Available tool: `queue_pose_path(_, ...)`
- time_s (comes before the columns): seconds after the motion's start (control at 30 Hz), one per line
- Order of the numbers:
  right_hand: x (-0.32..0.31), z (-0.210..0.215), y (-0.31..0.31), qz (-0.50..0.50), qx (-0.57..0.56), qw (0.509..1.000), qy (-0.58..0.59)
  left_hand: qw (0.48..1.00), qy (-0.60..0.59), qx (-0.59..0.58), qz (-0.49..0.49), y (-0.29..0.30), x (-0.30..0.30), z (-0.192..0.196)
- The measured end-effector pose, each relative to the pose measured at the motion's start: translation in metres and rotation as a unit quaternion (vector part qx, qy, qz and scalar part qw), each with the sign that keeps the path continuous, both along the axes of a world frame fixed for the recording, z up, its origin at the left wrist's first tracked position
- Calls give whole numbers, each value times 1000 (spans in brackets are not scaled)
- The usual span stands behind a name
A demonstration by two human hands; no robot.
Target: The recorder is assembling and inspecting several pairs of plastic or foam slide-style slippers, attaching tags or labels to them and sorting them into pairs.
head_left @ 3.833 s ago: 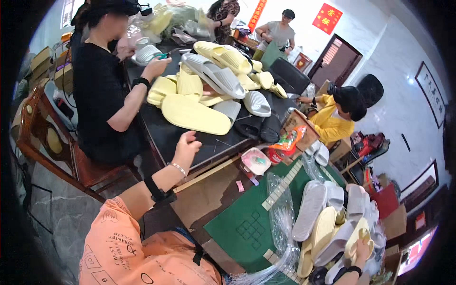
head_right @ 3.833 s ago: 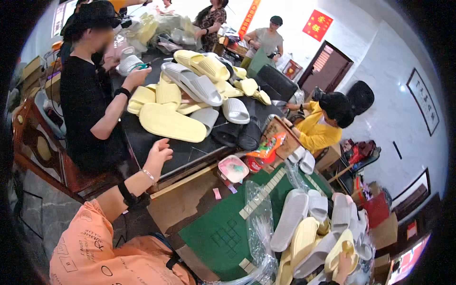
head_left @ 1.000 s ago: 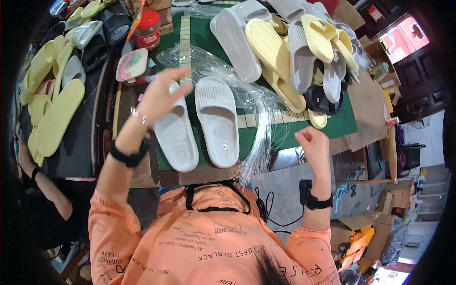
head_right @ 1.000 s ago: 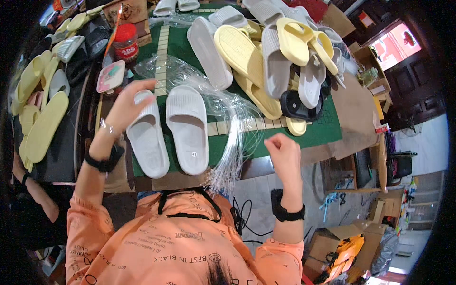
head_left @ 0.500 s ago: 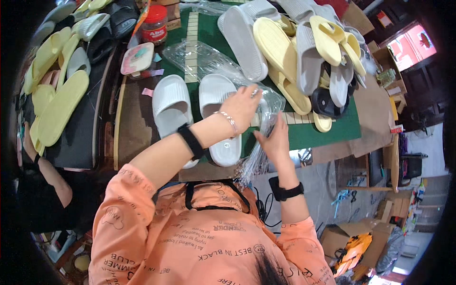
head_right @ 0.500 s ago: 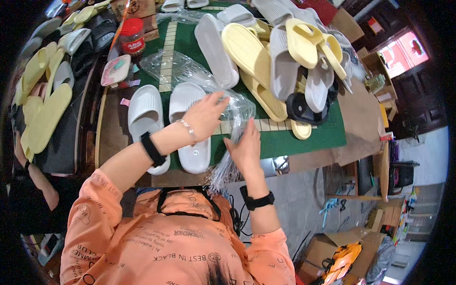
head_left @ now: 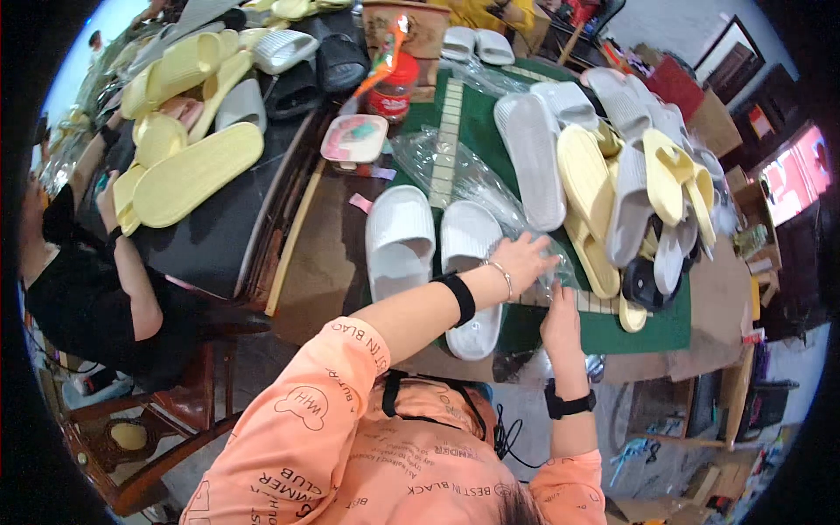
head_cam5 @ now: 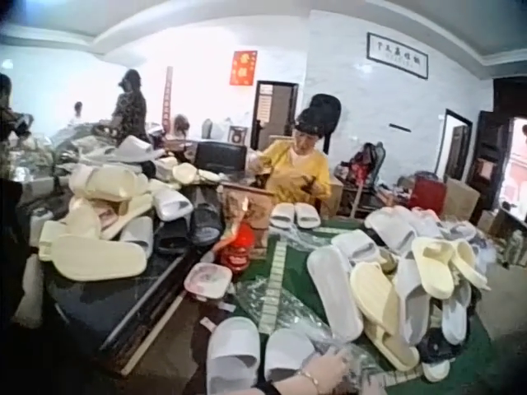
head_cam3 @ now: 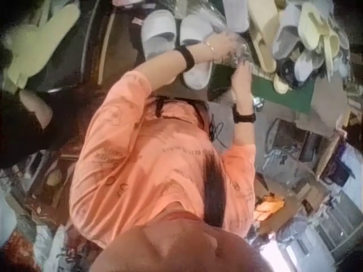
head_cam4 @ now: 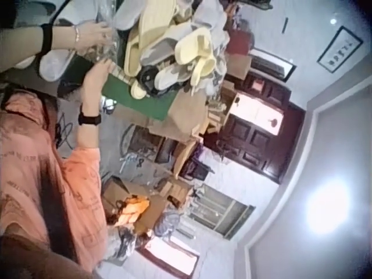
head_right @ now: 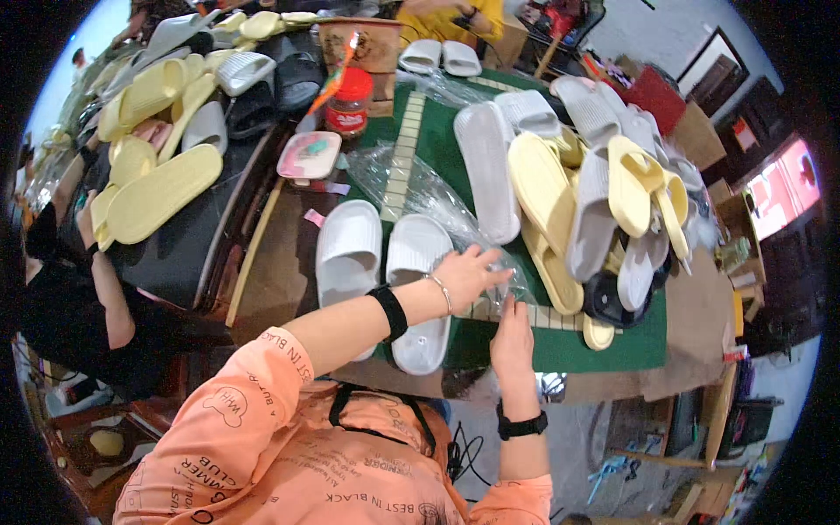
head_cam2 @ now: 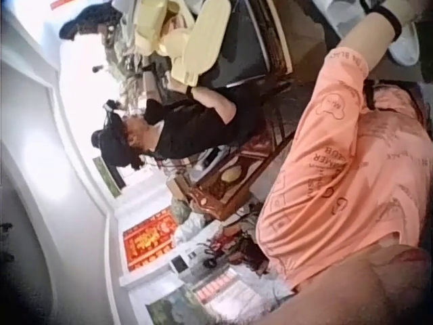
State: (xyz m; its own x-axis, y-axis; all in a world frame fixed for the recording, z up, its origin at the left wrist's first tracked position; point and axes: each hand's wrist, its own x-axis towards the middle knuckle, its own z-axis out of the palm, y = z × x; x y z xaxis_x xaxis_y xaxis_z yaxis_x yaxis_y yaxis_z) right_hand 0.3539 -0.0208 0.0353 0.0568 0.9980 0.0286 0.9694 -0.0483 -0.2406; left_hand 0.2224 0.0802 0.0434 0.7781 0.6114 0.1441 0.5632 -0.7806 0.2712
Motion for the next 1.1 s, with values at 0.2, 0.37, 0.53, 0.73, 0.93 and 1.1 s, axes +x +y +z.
queue_pose_path(0.2,26,-68,62,51,2,909,413,998,-54,21,-20,8,-4,-8)
queue_pose_path(0.37,17,-23,82,148,23,959,242,998,-48,-47,-3,21,-10,-9)
queue_pose_path(0.53,30,15,17,38,77,977,194,999,12,-39,15,21,-6,-11)
queue_pose_path(0.73,-18,22,-46,-50,0,998,40,999,5,-32,28,17,-5,-9)
queue_pose_path(0.93,21,-7,10,24,132,985,109,995,-83,-48,27,17,-4,-11)
queue_pose_path(1.1,48,-1,32,85,107,977,166,999,-21,-26,34,14,-3,-17)
